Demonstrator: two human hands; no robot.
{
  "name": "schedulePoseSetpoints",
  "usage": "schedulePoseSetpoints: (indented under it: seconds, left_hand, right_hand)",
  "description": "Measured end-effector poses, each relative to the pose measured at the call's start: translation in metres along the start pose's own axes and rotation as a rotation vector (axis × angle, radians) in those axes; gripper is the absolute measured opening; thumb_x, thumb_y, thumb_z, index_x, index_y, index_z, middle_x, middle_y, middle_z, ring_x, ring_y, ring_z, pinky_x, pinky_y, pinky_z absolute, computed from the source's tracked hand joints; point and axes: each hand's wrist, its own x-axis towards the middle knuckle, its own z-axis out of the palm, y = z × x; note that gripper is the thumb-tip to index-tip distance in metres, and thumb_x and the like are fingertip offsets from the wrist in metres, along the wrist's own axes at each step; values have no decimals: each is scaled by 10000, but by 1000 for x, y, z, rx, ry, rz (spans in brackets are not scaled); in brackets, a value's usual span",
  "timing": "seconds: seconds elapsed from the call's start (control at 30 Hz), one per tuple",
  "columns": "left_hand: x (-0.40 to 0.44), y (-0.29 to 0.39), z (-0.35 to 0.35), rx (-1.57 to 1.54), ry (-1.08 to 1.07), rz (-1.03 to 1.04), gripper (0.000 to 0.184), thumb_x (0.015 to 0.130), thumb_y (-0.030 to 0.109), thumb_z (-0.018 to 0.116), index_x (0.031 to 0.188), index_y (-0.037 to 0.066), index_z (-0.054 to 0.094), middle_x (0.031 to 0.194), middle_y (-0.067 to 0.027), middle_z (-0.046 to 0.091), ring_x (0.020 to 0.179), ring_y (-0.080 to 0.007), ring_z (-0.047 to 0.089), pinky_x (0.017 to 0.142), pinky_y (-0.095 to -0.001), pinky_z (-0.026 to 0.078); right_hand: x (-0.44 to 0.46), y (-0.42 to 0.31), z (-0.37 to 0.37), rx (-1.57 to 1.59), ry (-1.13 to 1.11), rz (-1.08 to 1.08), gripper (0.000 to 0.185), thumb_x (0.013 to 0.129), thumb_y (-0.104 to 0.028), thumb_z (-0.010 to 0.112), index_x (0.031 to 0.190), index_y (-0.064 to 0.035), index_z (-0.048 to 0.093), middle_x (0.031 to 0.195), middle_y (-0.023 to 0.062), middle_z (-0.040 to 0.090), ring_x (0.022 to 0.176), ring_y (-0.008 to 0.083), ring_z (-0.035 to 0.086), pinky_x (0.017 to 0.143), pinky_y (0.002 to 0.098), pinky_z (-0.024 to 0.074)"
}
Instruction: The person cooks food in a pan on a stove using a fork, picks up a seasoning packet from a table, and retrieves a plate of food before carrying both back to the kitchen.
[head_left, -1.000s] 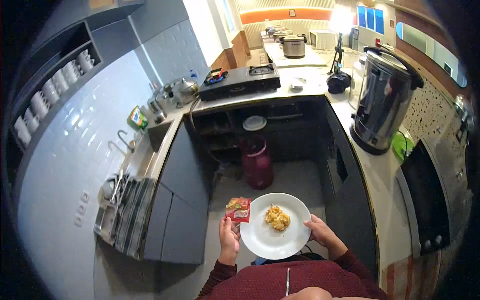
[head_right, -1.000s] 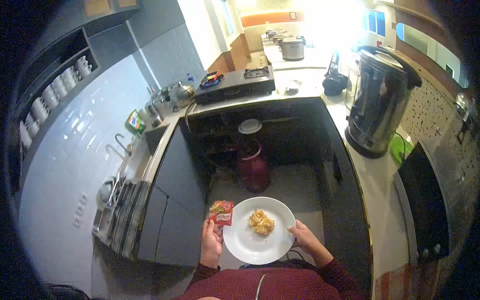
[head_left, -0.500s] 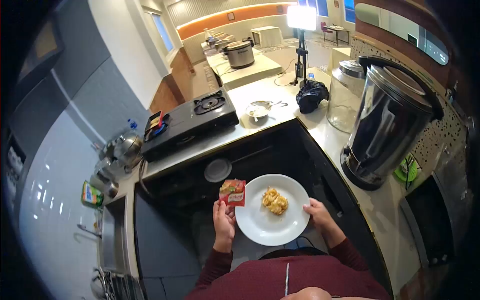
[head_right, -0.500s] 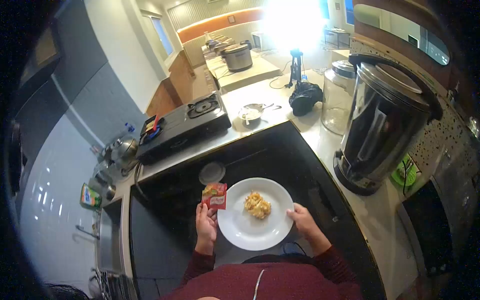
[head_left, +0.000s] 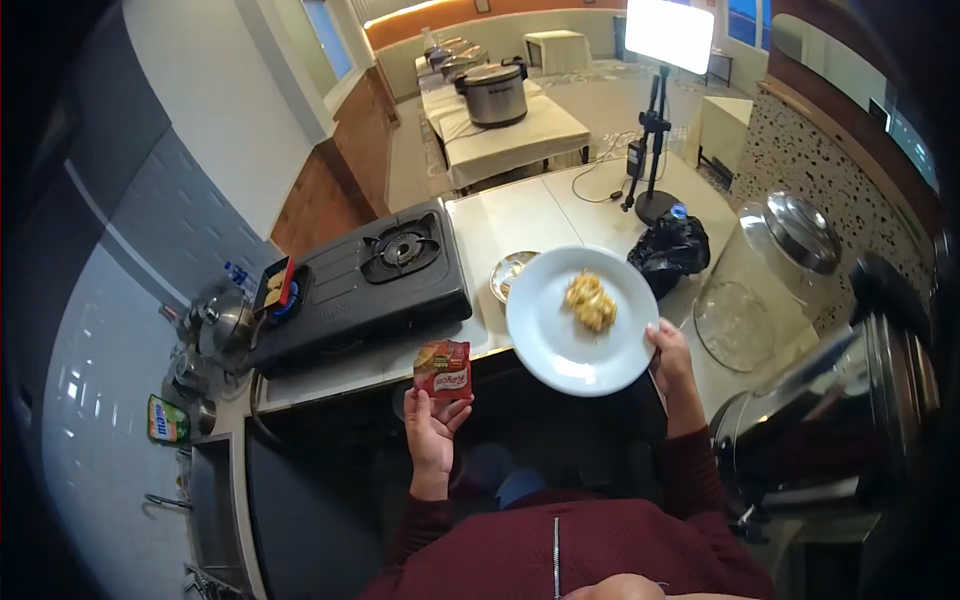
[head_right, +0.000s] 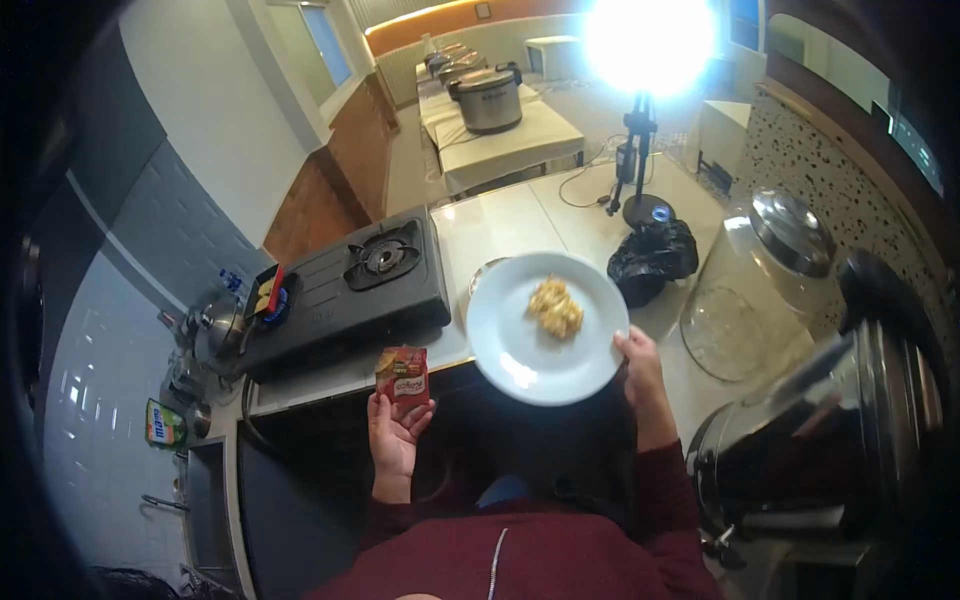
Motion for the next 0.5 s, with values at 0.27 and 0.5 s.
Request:
schedulePoseSetpoints:
  seconds: [0.27,0.5]
  left_hand:
    - [33,-71,-129,34,-67,-87,218,942,290,396,1079,123,422,951,-121,609,768,-282,644,615,-325,551]
    - [89,8,-119,203,-206,-279,238,925,275,449,1083,99,431,920,-137,623,734,-267,652,613,-321,550]
  right_hand:
    - [134,102,6,-113,245,-34,244,895,-93,413,1087,45,470,985,157,569,832,284,617,690,473,538]
    - [206,114,10,-201,447,174,296,919,-158,389,1186,-32,388,1051,167,559,861,305,620,665,467,542]
